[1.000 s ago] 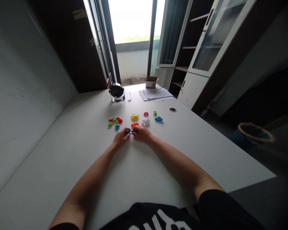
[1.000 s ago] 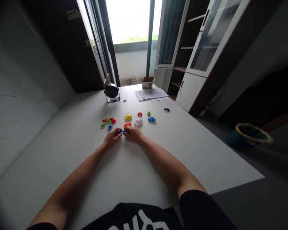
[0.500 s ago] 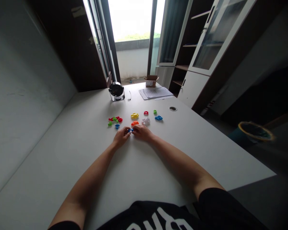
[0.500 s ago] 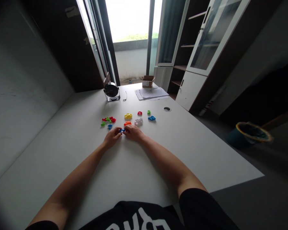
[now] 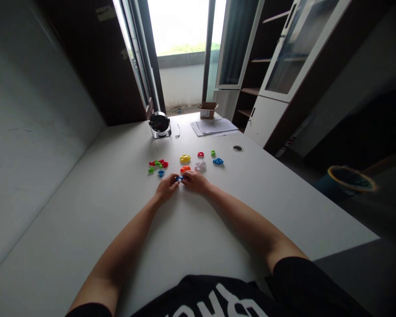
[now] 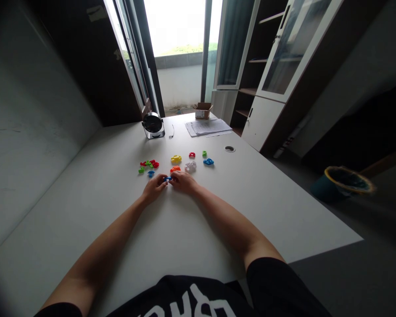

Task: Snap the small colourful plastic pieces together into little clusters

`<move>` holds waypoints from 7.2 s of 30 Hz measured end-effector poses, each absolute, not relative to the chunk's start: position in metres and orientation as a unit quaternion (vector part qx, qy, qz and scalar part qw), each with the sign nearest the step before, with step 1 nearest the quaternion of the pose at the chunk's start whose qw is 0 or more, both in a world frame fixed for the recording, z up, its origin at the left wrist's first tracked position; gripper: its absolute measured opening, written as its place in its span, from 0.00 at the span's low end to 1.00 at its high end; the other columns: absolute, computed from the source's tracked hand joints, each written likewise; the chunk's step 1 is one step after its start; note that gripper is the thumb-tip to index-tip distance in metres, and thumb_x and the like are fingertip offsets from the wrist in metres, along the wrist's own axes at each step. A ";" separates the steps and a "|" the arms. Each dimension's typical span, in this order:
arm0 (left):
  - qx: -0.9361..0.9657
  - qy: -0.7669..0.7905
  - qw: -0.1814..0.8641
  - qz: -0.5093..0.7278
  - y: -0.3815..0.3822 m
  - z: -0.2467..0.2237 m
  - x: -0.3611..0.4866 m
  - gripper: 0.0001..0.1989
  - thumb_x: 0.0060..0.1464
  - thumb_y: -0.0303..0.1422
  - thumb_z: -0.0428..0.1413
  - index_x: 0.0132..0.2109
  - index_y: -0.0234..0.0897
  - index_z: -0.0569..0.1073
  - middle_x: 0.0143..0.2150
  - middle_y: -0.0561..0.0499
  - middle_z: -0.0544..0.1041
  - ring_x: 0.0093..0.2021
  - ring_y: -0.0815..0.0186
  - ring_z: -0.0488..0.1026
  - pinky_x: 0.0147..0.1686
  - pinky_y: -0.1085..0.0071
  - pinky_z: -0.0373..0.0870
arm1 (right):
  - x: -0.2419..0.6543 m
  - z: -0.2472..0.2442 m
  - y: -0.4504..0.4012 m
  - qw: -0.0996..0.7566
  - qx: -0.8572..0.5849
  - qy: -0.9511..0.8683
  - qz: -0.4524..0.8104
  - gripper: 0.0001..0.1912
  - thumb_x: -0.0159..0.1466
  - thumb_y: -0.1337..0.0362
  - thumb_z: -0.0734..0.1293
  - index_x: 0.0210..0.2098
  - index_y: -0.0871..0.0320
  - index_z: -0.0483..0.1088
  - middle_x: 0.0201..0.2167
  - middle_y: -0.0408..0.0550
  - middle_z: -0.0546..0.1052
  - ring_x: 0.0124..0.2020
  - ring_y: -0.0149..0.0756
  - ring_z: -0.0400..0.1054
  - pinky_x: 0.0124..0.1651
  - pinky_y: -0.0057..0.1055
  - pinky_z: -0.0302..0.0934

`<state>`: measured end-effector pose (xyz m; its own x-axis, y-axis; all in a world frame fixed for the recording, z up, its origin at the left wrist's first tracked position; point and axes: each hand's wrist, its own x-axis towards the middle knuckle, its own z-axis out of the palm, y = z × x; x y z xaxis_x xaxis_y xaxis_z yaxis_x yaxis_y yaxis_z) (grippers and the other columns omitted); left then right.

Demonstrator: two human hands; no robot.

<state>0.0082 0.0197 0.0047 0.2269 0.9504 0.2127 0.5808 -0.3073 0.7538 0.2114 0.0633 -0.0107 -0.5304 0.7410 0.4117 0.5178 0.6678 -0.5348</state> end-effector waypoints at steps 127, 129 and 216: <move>0.753 0.530 0.211 0.329 0.021 0.005 0.009 0.12 0.62 0.38 0.50 0.44 0.39 0.75 0.33 0.51 0.78 0.31 0.66 0.72 0.31 0.73 0.64 | 0.214 -0.005 0.059 0.317 -0.362 -0.856 0.187 0.12 0.65 0.58 0.67 0.46 0.55 0.72 0.33 0.45 0.76 0.32 0.32 0.67 0.37 0.27 0.59; 0.754 0.528 0.210 0.330 0.021 0.005 0.009 0.12 0.62 0.38 0.50 0.43 0.39 0.75 0.32 0.51 0.77 0.31 0.66 0.72 0.31 0.73 0.64 | 0.214 -0.006 0.060 0.322 -0.358 -0.858 0.182 0.10 0.65 0.59 0.67 0.44 0.56 0.72 0.33 0.45 0.76 0.32 0.32 0.67 0.37 0.27 0.59; 0.740 0.521 0.252 0.343 0.021 0.004 0.010 0.11 0.56 0.35 0.56 0.46 0.39 0.74 0.35 0.52 0.78 0.31 0.67 0.73 0.32 0.73 0.68 | 0.214 -0.007 0.061 0.315 -0.357 -0.862 0.174 0.13 0.64 0.54 0.68 0.41 0.56 0.72 0.34 0.47 0.75 0.32 0.33 0.67 0.37 0.28 0.59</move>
